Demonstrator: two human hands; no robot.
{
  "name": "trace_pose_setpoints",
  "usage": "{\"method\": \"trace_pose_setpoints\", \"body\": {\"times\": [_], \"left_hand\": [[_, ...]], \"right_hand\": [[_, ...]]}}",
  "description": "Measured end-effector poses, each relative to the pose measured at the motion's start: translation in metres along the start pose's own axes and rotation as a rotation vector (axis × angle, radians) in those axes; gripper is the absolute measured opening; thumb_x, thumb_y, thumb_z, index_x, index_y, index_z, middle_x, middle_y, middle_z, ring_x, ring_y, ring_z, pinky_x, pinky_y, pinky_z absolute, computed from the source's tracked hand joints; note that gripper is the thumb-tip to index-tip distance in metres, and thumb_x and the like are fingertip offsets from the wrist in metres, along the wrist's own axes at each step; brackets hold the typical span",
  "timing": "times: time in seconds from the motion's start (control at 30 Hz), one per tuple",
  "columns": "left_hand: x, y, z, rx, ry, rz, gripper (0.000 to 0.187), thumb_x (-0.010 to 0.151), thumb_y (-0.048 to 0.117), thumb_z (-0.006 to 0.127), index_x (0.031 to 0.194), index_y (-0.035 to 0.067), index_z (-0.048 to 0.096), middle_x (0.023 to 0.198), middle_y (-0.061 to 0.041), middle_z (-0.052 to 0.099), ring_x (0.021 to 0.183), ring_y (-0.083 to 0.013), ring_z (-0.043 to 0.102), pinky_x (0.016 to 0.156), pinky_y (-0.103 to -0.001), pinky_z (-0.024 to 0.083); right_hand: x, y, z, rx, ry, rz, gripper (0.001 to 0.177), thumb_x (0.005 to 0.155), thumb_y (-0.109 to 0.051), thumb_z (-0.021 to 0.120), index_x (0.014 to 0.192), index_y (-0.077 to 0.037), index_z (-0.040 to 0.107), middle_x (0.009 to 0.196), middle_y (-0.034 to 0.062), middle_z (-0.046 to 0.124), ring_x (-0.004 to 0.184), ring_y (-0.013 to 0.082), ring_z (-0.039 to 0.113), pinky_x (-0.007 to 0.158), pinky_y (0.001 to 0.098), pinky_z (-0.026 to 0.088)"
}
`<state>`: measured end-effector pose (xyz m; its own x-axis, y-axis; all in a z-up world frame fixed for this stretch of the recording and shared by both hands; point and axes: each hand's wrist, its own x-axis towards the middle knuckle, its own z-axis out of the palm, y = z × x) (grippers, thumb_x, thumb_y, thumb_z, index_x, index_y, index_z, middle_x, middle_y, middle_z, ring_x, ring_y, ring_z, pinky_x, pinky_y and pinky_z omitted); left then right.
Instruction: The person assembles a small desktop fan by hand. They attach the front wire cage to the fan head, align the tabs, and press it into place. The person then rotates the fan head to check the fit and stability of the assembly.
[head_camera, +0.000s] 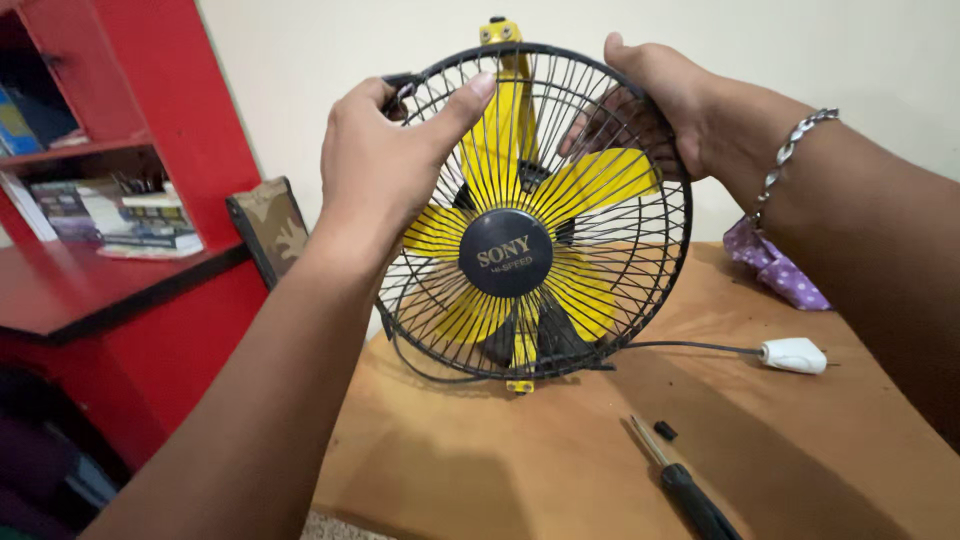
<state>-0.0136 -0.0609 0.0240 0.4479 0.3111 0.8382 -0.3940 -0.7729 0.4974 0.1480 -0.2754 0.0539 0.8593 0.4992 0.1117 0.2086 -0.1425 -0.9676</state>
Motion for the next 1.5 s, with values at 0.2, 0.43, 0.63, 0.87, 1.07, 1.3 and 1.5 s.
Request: {"method": "trace_pose_setpoints", "body": {"times": [0.2, 0.43, 0.63, 0.87, 1.07, 1.3, 1.5], "left_hand": [[0.004, -0.014, 0.003, 0.138, 0.099, -0.003, 0.08, 0.076, 0.073, 0.078, 0.103, -0.002, 0.067, 0.09, -0.012, 0.072, 0.084, -0.0203, 0.071, 0.078, -0.034, 0.054], [-0.013, -0.08, -0.028, -0.641, -0.094, -0.109, 0.048, 0.106, 0.038, 0.047, 0.116, -0.003, 0.071, 0.107, -0.01, 0.077, 0.097, -0.018, 0.07, 0.089, -0.031, 0.057], [-0.021, -0.11, -0.05, -0.818, -0.087, -0.621, 0.019, 0.099, 0.026, 0.064, 0.108, 0.01, 0.07, 0.096, -0.001, 0.074, 0.087, -0.0127, 0.068, 0.082, -0.037, 0.058], [-0.002, -0.132, -0.057, -0.833, -0.289, -0.428, 0.017, 0.1, 0.021, 0.066, 0.103, 0.005, 0.07, 0.091, -0.002, 0.074, 0.082, -0.013, 0.068, 0.081, -0.033, 0.058], [-0.006, -0.142, -0.042, -0.918, -0.153, -0.438, 0.021, 0.1, 0.02, 0.064, 0.108, 0.001, 0.07, 0.095, -0.005, 0.074, 0.085, -0.0143, 0.066, 0.08, -0.03, 0.055], [-0.076, -0.122, -0.033, -0.833, -0.009, -0.327, 0.054, 0.105, 0.043, 0.037, 0.146, 0.009, 0.047, 0.142, -0.008, 0.059, 0.132, -0.0179, 0.052, 0.111, -0.031, 0.037], [-0.107, -0.113, -0.026, -1.058, -0.093, -0.165, 0.079, 0.103, 0.049, 0.047, 0.165, 0.016, 0.012, 0.16, -0.011, 0.041, 0.144, -0.0206, 0.043, 0.118, -0.037, 0.034]], "right_hand": [[-0.009, -0.016, 0.011, -0.177, 0.222, -0.312, 0.081, 0.102, -0.064, 0.015, 0.112, 0.002, 0.062, 0.088, 0.0135, 0.073, 0.071, 0.0195, 0.066, 0.059, 0.0334, 0.048], [-0.03, -0.028, 0.049, -0.665, 0.172, -0.478, 0.065, 0.099, -0.062, 0.036, 0.122, -0.007, 0.062, 0.111, 0.0117, 0.07, 0.088, 0.0191, 0.068, 0.071, 0.0385, 0.056], [-0.033, -0.027, 0.07, -0.647, 0.217, -0.462, 0.053, 0.104, -0.051, 0.04, 0.114, -0.005, 0.064, 0.102, 0.0121, 0.072, 0.084, 0.0211, 0.068, 0.071, 0.0397, 0.056], [-0.015, -0.021, 0.078, -0.601, 0.259, -0.427, 0.055, 0.104, -0.051, 0.04, 0.1, -0.003, 0.066, 0.086, 0.0089, 0.07, 0.072, 0.02, 0.066, 0.067, 0.042, 0.054], [-0.011, -0.035, 0.081, -0.47, 0.307, -0.383, 0.051, 0.098, -0.049, 0.047, 0.095, -0.004, 0.072, 0.083, 0.0073, 0.074, 0.068, 0.0227, 0.068, 0.065, 0.0418, 0.052], [-0.023, -0.031, 0.075, -0.575, 0.354, -0.481, 0.065, 0.101, -0.057, 0.047, 0.104, 0.001, 0.076, 0.092, 0.0134, 0.071, 0.08, 0.0199, 0.058, 0.073, 0.039, 0.049], [-0.032, -0.011, 0.069, -0.598, 0.31, -0.484, 0.075, 0.099, -0.064, 0.031, 0.118, -0.001, 0.068, 0.107, 0.0151, 0.072, 0.094, 0.0267, 0.068, 0.079, 0.0445, 0.057]]}}
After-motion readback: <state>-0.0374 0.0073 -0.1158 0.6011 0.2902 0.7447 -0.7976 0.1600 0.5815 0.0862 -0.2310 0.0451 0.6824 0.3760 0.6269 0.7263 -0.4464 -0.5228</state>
